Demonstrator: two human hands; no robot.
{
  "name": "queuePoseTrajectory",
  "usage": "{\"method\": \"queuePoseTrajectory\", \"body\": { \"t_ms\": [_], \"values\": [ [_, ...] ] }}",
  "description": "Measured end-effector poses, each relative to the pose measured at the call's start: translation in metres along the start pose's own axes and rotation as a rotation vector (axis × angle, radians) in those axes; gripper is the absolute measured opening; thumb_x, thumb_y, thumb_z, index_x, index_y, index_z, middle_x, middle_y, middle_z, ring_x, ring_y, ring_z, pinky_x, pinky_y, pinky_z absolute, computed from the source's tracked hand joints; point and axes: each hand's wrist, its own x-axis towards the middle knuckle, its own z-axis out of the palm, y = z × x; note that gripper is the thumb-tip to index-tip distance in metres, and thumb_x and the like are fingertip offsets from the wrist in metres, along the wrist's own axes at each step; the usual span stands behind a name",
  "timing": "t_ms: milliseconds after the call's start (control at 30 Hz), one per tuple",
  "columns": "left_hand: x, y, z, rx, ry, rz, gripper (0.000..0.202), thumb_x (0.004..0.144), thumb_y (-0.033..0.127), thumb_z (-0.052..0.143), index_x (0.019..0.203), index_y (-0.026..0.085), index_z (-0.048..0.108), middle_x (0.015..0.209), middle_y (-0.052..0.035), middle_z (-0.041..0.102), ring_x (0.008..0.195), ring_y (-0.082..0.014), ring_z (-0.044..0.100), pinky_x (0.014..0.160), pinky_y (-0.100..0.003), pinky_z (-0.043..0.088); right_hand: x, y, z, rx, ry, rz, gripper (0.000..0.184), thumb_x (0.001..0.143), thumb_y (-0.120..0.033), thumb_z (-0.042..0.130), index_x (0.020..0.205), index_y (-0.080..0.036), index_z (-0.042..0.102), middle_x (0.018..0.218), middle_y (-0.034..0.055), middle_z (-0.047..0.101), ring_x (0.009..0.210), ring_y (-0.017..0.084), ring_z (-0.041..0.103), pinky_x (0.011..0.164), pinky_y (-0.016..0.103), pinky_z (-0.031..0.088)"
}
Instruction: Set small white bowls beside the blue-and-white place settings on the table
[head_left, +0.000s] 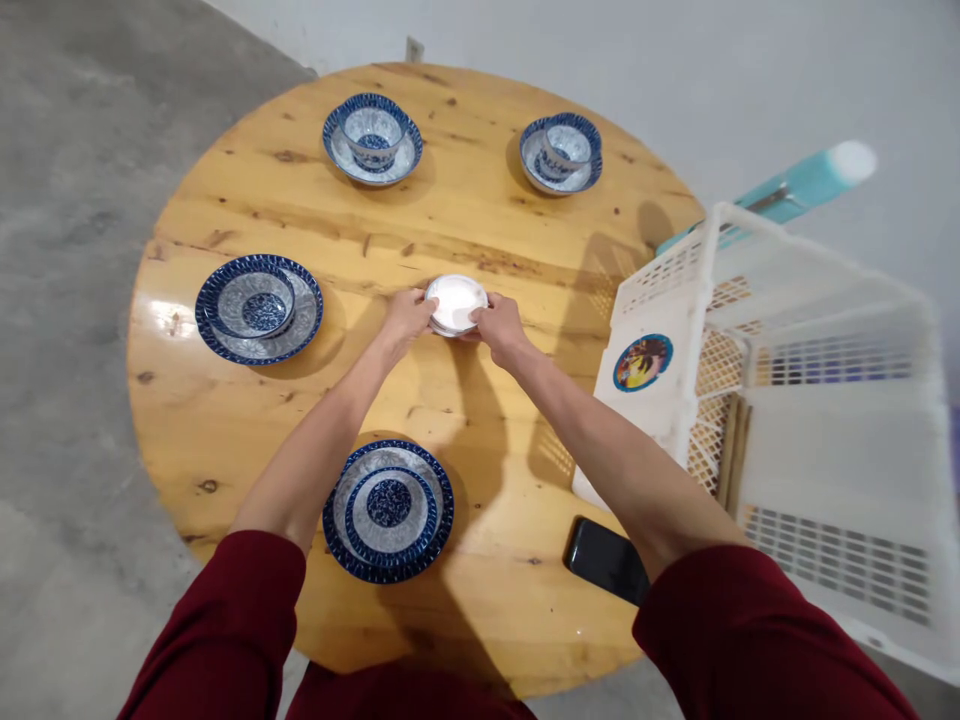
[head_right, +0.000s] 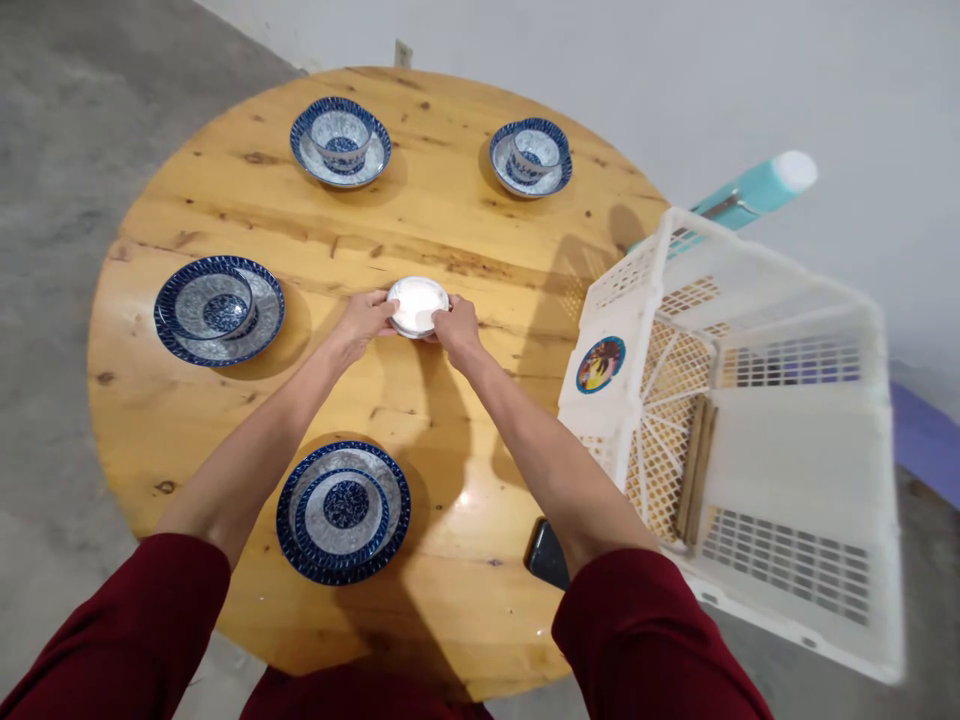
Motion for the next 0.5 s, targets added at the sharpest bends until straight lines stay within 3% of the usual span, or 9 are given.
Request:
{"method": "queuePoseTrajectory", "body": {
  "t_ms": [367,500],
  "values": [
    [0.013,0.012,0.0,0.025,0.026,0.072,0.017,0.091,0.025,0.062,0.101,0.014,0.07,0.1,-0.0083,0.076,0.097,-0.0198,0.072,0.091,-0.033,0.059,0.014,-0.006,0.007,0.011,-0.005,-0.061,0.027,0.078,-0.01,0.052,0.103,-0.013,0.062,0.104,0.0102,0.069,0.078,0.017,0.068,0.067,0.031,0.064],
    [0.011,0.012,-0.003,0.067,0.025,0.108,0.02,0.093,0.025,0.058,0.103,0.013,0.071,0.105,-0.0112,0.076,0.097,-0.0216,0.071,0.094,-0.035,0.057,0.01,-0.005,-0.002,-0.012,-0.055,-0.085,0.027,0.084,-0.019,0.056,0.11,-0.014,0.064,0.105,0.0094,0.071,0.082,0.019,0.069,0.07,0.032,0.063]
  ]
}}
